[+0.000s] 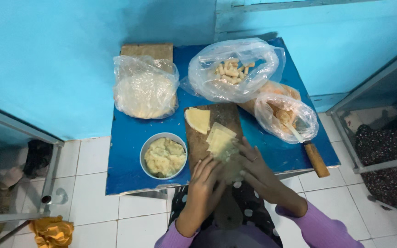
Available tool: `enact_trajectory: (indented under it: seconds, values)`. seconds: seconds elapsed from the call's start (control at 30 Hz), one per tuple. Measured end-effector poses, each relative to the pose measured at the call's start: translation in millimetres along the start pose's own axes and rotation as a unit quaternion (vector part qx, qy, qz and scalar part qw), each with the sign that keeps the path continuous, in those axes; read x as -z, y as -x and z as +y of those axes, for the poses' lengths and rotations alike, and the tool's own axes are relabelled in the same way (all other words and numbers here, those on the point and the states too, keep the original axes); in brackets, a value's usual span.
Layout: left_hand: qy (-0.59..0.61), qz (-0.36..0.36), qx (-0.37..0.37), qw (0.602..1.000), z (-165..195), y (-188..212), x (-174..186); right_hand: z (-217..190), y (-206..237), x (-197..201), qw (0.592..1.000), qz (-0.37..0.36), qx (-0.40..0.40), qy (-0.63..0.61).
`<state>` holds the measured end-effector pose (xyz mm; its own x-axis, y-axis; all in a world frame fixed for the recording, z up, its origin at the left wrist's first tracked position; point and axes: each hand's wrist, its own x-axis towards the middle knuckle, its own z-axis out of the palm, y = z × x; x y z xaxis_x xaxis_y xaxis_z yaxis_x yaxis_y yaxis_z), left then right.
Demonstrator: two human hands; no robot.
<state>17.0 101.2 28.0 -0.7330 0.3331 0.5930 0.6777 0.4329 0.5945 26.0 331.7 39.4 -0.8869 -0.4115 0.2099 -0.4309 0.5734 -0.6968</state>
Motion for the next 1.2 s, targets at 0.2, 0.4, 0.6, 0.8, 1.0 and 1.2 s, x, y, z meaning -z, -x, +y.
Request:
enact_trajectory:
  seconds: [0.2,0.4,0.6,0.8,1.0,1.2]
  values:
    - [0.014,-0.009,-0.053,0.998,-9.9,4.6,-0.4,7.4,-2.2,-12.8,0.997,-0.007,-0.008,0.075]
    - [0.008,-0.011,-0.072,0.997,-16.6,4.1,-1.3,-0.7,-10.0,-21.8,0.945,0.03,0.042,0.322]
    - [0.004,-0.009,-0.07,0.998,-17.6,4.5,-0.1,-8.8,-16.1,-21.9,0.877,0.042,0.059,0.475]
    - [-0.002,-0.007,-0.066,0.998,-16.5,3.2,1.0,-4.0,-20.0,-16.1,0.848,0.085,0.089,0.516]
    - [-0.006,-0.005,-0.074,0.997,-19.7,2.7,-0.8,-3.5,-9.7,1.6,0.919,0.042,0.097,0.381]
    - [-0.004,-0.006,-0.077,0.997,-22.5,3.0,-4.2,1.1,-10.6,-0.9,0.909,0.035,0.111,0.401]
